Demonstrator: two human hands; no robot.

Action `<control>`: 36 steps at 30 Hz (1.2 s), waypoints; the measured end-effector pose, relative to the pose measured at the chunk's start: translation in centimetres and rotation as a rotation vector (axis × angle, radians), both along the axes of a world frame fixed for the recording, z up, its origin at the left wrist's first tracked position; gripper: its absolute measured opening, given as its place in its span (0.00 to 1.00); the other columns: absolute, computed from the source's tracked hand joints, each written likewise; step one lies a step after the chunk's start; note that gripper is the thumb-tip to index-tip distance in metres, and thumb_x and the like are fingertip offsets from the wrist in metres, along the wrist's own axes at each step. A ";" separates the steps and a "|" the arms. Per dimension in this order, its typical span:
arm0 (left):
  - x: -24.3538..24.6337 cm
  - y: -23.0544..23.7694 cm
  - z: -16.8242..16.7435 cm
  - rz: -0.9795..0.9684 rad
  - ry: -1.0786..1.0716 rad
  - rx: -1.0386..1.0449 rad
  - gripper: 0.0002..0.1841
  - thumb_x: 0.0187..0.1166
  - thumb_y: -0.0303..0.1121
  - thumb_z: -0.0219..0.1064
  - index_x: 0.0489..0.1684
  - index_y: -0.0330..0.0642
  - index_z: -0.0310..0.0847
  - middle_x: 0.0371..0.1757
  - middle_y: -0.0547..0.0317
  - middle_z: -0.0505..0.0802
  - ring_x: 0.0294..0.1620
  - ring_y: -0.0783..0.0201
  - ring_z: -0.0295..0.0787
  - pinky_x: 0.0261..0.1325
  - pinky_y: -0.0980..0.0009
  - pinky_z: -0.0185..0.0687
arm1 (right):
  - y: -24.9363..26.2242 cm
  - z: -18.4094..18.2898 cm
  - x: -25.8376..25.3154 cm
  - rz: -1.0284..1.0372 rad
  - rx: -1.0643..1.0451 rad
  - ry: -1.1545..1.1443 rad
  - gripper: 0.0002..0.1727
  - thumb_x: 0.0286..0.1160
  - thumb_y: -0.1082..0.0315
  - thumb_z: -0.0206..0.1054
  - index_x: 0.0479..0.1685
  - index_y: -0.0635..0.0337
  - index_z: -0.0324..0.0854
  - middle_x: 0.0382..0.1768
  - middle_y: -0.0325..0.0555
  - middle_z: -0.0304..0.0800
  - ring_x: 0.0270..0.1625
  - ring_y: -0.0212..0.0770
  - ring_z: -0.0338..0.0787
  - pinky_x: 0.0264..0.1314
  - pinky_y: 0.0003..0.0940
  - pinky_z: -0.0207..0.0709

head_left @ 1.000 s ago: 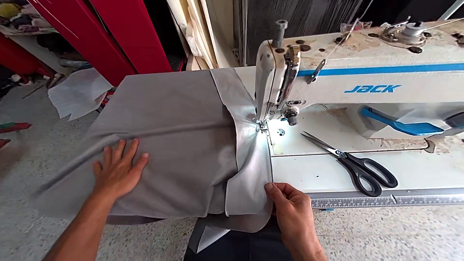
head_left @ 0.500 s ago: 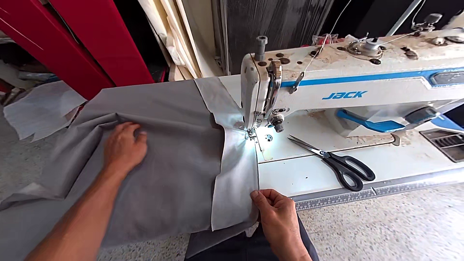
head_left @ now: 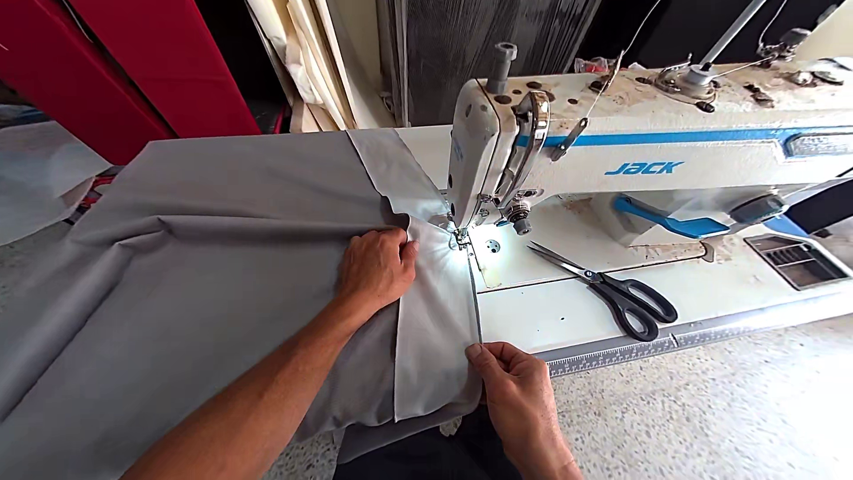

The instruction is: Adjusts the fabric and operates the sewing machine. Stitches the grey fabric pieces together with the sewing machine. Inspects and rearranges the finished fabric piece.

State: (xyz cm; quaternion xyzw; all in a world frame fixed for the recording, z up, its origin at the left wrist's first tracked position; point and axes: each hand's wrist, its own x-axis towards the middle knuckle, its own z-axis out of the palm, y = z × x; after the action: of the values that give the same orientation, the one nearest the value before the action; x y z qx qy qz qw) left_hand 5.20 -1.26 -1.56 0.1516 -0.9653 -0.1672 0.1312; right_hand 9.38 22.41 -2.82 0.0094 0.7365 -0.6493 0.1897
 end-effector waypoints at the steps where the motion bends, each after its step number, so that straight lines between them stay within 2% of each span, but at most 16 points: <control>1: -0.2 0.0 -0.1 0.003 0.011 0.000 0.20 0.87 0.43 0.57 0.25 0.41 0.80 0.24 0.50 0.85 0.34 0.48 0.87 0.45 0.45 0.75 | 0.0 0.0 0.0 -0.005 0.000 0.005 0.09 0.78 0.67 0.69 0.32 0.60 0.90 0.19 0.42 0.89 0.20 0.35 0.89 0.24 0.32 0.86; 4: -0.4 -0.2 -0.3 0.016 0.039 0.017 0.18 0.86 0.43 0.58 0.29 0.41 0.84 0.27 0.50 0.88 0.36 0.48 0.88 0.46 0.45 0.77 | -0.1 -0.2 0.1 -0.021 -0.001 0.030 0.10 0.79 0.67 0.69 0.30 0.60 0.90 0.18 0.41 0.88 0.19 0.34 0.87 0.22 0.30 0.83; 7: 0.3 -0.1 -0.4 -0.018 0.276 -0.010 0.15 0.81 0.41 0.64 0.47 0.36 0.84 0.37 0.47 0.89 0.42 0.47 0.88 0.50 0.43 0.79 | -0.1 -0.4 0.2 -0.025 0.020 0.075 0.11 0.79 0.67 0.68 0.28 0.58 0.90 0.16 0.39 0.87 0.17 0.32 0.84 0.19 0.28 0.79; 8: 0.6 0.1 -0.3 -0.065 0.401 -0.044 0.16 0.80 0.40 0.63 0.52 0.36 0.84 0.39 0.48 0.89 0.43 0.48 0.86 0.50 0.47 0.76 | -0.1 -0.4 0.2 -0.018 0.034 0.097 0.11 0.78 0.67 0.68 0.27 0.57 0.90 0.15 0.38 0.86 0.17 0.31 0.83 0.19 0.27 0.77; 10: 1.0 1.1 0.6 -0.236 0.563 -0.058 0.13 0.80 0.35 0.62 0.49 0.37 0.88 0.41 0.51 0.91 0.45 0.53 0.87 0.50 0.54 0.79 | -0.1 -0.4 0.2 -0.008 0.049 0.118 0.11 0.78 0.67 0.68 0.28 0.57 0.90 0.14 0.36 0.85 0.16 0.29 0.81 0.18 0.26 0.74; 12: 0.9 2.2 1.0 -0.470 0.519 -0.013 0.11 0.79 0.33 0.63 0.44 0.41 0.92 0.42 0.56 0.93 0.46 0.61 0.90 0.51 0.62 0.88 | -0.1 -0.3 0.2 0.000 0.066 0.124 0.11 0.78 0.66 0.68 0.28 0.56 0.91 0.15 0.35 0.85 0.16 0.28 0.81 0.18 0.25 0.74; 14: 0.3 2.7 0.6 -0.652 0.415 0.028 0.10 0.78 0.33 0.64 0.43 0.44 0.93 0.39 0.62 0.91 0.40 0.68 0.88 0.44 0.70 0.87 | -0.1 -0.4 0.1 0.002 0.076 0.134 0.11 0.78 0.66 0.67 0.28 0.56 0.90 0.15 0.34 0.86 0.17 0.28 0.82 0.19 0.26 0.74; 16: -0.5 2.5 0.2 -0.796 0.299 0.009 0.13 0.79 0.32 0.63 0.52 0.48 0.93 0.40 0.63 0.89 0.39 0.70 0.86 0.42 0.72 0.86 | -0.1 -0.4 0.2 0.002 0.085 0.152 0.11 0.78 0.65 0.67 0.29 0.55 0.91 0.15 0.34 0.85 0.17 0.27 0.82 0.19 0.26 0.74; 18: -1.1 2.2 0.5 -0.899 0.168 -0.064 0.19 0.79 0.30 0.61 0.65 0.55 0.91 0.43 0.61 0.86 0.40 0.67 0.84 0.40 0.70 0.84 | -0.2 -0.4 0.3 -0.002 0.105 0.190 0.11 0.77 0.64 0.66 0.29 0.54 0.90 0.15 0.32 0.84 0.16 0.26 0.81 0.18 0.24 0.73; 19: -1.3 2.2 0.6 -0.931 0.122 -0.089 0.21 0.80 0.29 0.61 0.67 0.58 0.90 0.44 0.59 0.86 0.40 0.65 0.84 0.39 0.69 0.83 | -0.3 -0.4 0.3 -0.002 0.110 0.201 0.11 0.77 0.64 0.66 0.29 0.54 0.90 0.15 0.31 0.84 0.16 0.25 0.80 0.18 0.23 0.72; 22: -1.4 2.3 0.4 -0.978 0.069 -0.092 0.17 0.80 0.27 0.62 0.58 0.58 0.94 0.43 0.59 0.85 0.41 0.64 0.84 0.39 0.69 0.84 | -0.3 -0.5 0.5 -0.005 0.101 0.204 0.11 0.77 0.65 0.66 0.29 0.55 0.90 0.14 0.31 0.84 0.16 0.25 0.80 0.18 0.22 0.72; 27: -1.8 2.1 0.3 -0.984 0.073 -0.035 0.10 0.86 0.33 0.62 0.47 0.50 0.93 0.43 0.59 0.84 0.43 0.65 0.84 0.44 0.71 0.84 | -0.3 -0.6 0.4 -0.002 0.065 0.200 0.11 0.77 0.66 0.65 0.30 0.56 0.90 0.15 0.34 0.85 0.16 0.27 0.82 0.17 0.23 0.75; 36: -2.2 2.1 0.0 -1.003 0.085 -0.046 0.11 0.88 0.33 0.61 0.45 0.49 0.93 0.40 0.60 0.83 0.43 0.66 0.83 0.46 0.73 0.82 | -0.2 -0.5 0.4 0.003 0.054 0.179 0.11 0.78 0.66 0.64 0.30 0.57 0.90 0.16 0.35 0.86 0.16 0.28 0.83 0.18 0.24 0.77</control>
State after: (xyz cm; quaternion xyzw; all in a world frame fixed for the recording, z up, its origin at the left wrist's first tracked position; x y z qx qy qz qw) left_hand 3.01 0.84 -1.53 -0.3408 -0.9166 -0.1944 0.0772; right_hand 9.81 22.22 -3.32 -0.0444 0.7676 -0.6272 0.1238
